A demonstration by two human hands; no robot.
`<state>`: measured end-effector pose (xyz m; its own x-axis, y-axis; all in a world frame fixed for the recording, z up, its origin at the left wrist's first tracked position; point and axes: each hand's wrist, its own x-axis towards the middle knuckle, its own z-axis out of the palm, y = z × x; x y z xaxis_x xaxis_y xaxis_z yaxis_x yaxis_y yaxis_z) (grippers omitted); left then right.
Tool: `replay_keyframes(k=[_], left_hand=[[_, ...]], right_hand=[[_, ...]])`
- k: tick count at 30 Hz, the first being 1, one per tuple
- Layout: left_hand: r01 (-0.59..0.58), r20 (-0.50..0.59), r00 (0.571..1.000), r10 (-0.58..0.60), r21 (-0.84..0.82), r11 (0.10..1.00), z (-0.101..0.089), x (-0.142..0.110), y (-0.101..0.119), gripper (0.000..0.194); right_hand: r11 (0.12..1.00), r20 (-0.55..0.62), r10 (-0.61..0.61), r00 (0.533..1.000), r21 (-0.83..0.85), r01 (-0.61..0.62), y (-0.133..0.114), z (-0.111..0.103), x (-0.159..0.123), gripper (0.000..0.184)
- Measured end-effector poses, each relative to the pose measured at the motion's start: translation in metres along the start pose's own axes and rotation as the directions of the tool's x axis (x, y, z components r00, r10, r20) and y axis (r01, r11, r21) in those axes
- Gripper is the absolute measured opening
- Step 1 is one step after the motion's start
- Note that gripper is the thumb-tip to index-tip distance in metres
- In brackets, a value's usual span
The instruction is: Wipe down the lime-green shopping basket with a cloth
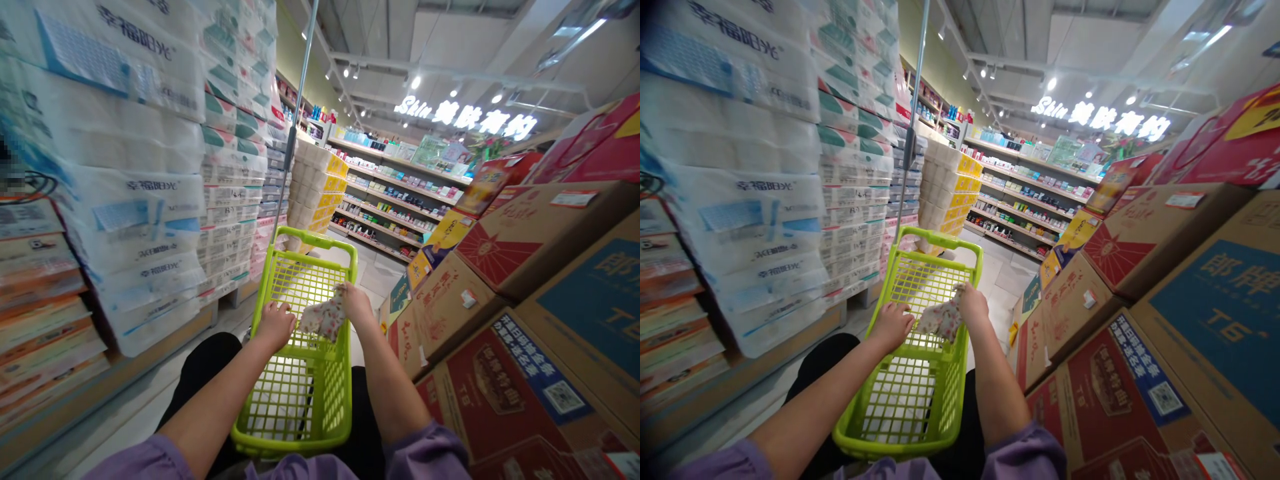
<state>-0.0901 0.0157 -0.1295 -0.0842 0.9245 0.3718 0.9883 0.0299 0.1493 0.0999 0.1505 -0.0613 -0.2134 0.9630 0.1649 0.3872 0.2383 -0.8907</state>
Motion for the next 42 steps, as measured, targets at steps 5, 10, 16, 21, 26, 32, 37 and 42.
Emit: replay_keyframes(k=[5,10,16,21,26,32,37,42], left_hand=[[0.005,-0.014,1.0,-0.006,-0.02,1.0,0.0,-0.001,-0.001,0.031],[0.007,0.021,1.0,-0.007,-0.017,1.0,0.0,0.0,-0.001,0.029],[0.025,0.029,0.999,-0.024,-0.02,0.999,0.001,0.0,0.0,0.028],[0.02,0.029,0.999,-0.02,-0.017,1.0,0.001,0.0,0.0,0.028],[0.021,0.042,0.999,-0.02,-0.023,1.0,-0.002,0.0,0.001,0.028],[0.025,0.052,0.998,-0.025,0.0,1.0,-0.005,0.0,0.002,0.029],[0.019,0.041,0.999,-0.02,0.002,1.0,-0.003,0.0,0.002,0.03],[0.019,0.04,0.999,-0.018,-0.017,1.0,-0.004,0.0,0.001,0.027]], right_hand=[[0.983,0.142,-0.014,0.99,0.182,-0.012,-0.018,0.01,0.007,0.019],[0.919,0.206,0.021,0.978,0.381,-0.1,-0.015,0.014,0.009,0.037],[0.855,0.158,0.217,0.963,0.445,-0.265,0.021,0.016,0.005,0.057],[0.873,0.097,0.17,0.981,0.448,-0.195,0.021,0.019,0.003,0.047],[0.939,0.468,-0.021,0.883,0.313,-0.144,0.0,0.018,-0.018,0.039],[0.984,0.277,-0.009,0.961,-0.17,0.058,-0.003,0.018,-0.025,0.049],[0.922,0.172,0.087,0.981,-0.386,-0.014,-0.001,0.036,-0.013,0.051],[0.899,0.125,0.112,0.986,-0.436,-0.046,-0.002,0.065,-0.009,0.044]])
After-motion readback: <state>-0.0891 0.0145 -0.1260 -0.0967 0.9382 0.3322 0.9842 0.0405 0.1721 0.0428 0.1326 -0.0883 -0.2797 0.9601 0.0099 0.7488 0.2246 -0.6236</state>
